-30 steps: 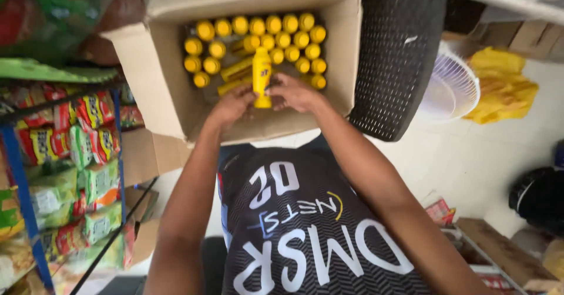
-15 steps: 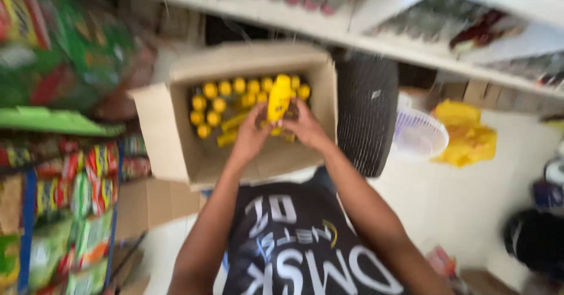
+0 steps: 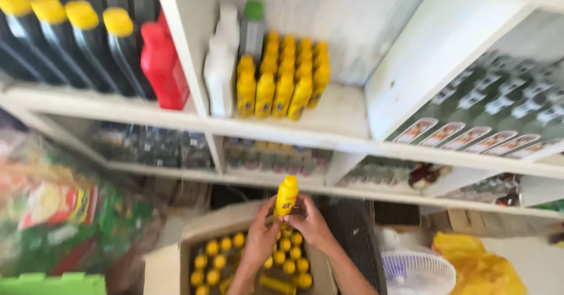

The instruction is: The person repeatedly picks yellow bottles from a cardboard box and places them upright on a middle shelf in a store aisle. The action is performed one bottle at a time throughout the clip.

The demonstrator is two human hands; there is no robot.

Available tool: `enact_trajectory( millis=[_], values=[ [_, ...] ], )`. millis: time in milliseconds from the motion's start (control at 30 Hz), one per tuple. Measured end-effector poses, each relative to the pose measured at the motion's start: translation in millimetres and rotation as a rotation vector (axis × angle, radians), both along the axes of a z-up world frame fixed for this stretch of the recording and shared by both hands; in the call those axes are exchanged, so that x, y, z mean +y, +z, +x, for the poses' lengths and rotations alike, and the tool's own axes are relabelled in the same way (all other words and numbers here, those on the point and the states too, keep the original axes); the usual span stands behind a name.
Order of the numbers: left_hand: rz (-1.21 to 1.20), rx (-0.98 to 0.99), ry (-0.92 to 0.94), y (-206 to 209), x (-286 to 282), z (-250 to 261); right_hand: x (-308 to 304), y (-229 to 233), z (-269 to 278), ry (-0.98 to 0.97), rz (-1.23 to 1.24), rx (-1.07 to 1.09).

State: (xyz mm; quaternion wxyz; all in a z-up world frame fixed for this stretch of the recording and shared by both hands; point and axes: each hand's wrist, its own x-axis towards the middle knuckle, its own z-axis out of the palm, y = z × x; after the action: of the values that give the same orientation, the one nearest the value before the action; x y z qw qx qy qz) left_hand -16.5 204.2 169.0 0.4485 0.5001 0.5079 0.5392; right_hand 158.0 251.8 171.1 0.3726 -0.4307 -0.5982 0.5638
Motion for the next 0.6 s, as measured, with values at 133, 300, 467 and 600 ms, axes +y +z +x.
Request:
enact_trajectory(
  millis=[133, 300, 467, 600],
  values=[
    [0.126, 0.051, 0.024, 53, 41, 14, 39, 40, 7, -0.065, 0.102, 0.083],
    [0.287, 0.089, 0.042, 105, 112, 35, 106, 99, 20, -0.196, 0.317, -0.034],
    [0.521, 0.403, 0.115, 149, 161, 41, 156, 139, 21, -0.321, 0.427, -0.099],
    [0.544, 0.657, 0.097, 146, 196, 39, 192, 135, 21, -0.409, 0.541, -0.154]
  ],
)
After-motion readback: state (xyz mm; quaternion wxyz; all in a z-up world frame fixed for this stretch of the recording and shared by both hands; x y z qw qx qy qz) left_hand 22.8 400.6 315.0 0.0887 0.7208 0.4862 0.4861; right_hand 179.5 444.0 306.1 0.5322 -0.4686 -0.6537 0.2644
